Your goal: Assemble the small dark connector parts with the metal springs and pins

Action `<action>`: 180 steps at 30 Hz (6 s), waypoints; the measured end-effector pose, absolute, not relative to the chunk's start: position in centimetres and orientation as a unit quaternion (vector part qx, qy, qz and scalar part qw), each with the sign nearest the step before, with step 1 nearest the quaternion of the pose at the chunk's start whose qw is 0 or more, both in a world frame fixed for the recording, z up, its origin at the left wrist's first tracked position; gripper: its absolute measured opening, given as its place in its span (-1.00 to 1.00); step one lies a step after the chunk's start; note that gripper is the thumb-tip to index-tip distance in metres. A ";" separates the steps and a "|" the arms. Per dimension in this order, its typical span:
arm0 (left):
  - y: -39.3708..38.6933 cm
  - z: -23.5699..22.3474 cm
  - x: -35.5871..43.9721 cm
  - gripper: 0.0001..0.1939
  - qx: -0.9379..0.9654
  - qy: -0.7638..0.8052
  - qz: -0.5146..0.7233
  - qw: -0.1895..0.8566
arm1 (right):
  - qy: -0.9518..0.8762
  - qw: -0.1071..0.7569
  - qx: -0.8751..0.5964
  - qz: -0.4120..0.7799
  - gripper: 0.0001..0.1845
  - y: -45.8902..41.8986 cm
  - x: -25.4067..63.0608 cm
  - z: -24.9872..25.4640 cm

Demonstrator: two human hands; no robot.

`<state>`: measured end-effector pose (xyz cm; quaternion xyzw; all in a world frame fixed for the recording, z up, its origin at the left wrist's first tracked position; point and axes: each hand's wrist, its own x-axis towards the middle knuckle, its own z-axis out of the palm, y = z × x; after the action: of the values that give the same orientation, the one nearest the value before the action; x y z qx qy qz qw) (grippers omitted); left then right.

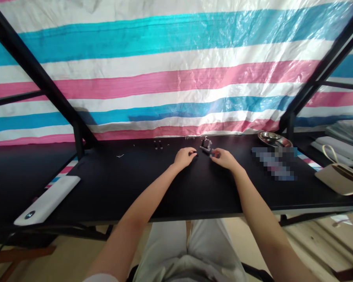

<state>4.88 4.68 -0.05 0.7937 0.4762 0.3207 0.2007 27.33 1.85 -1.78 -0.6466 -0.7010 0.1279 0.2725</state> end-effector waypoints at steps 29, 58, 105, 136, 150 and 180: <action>0.8 0.3 -0.1 -0.61 0.485 0.399 0.521 0.577 | -0.801 0.418 -0.412 0.121 -0.66 0.0 17.8 -1.2; -0.4 1.0 0.6 -0.66 0.566 0.417 0.521 0.484 | -0.630 0.582 -0.392 0.333 -0.36 -0.1 16.4 -1.8; -0.3 -0.1 0.9 -0.67 0.574 0.430 0.497 0.489 | -0.677 0.489 -0.331 0.439 -0.22 -1.6 15.2 -1.7; 9.2 -0.2 -2.1 -0.77 0.583 0.761 0.258 0.118 | -0.752 0.397 -0.446 0.278 -0.54 -1.4 16.7 -1.1; 9.1 0.0 -2.2 -0.79 0.574 0.762 0.262 0.143 | -0.742 0.416 -0.451 0.270 -0.56 -1.2 17.1 -1.1; 5.4 0.5 4.3 -0.72 0.839 0.450 0.251 0.176 | -0.565 0.344 -0.750 0.018 -0.70 0.0 22.8 -0.1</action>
<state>4.31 5.37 0.46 0.8386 0.4503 0.2510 0.1759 22.83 0.03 -0.09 -0.7502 -0.5646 0.0178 0.3436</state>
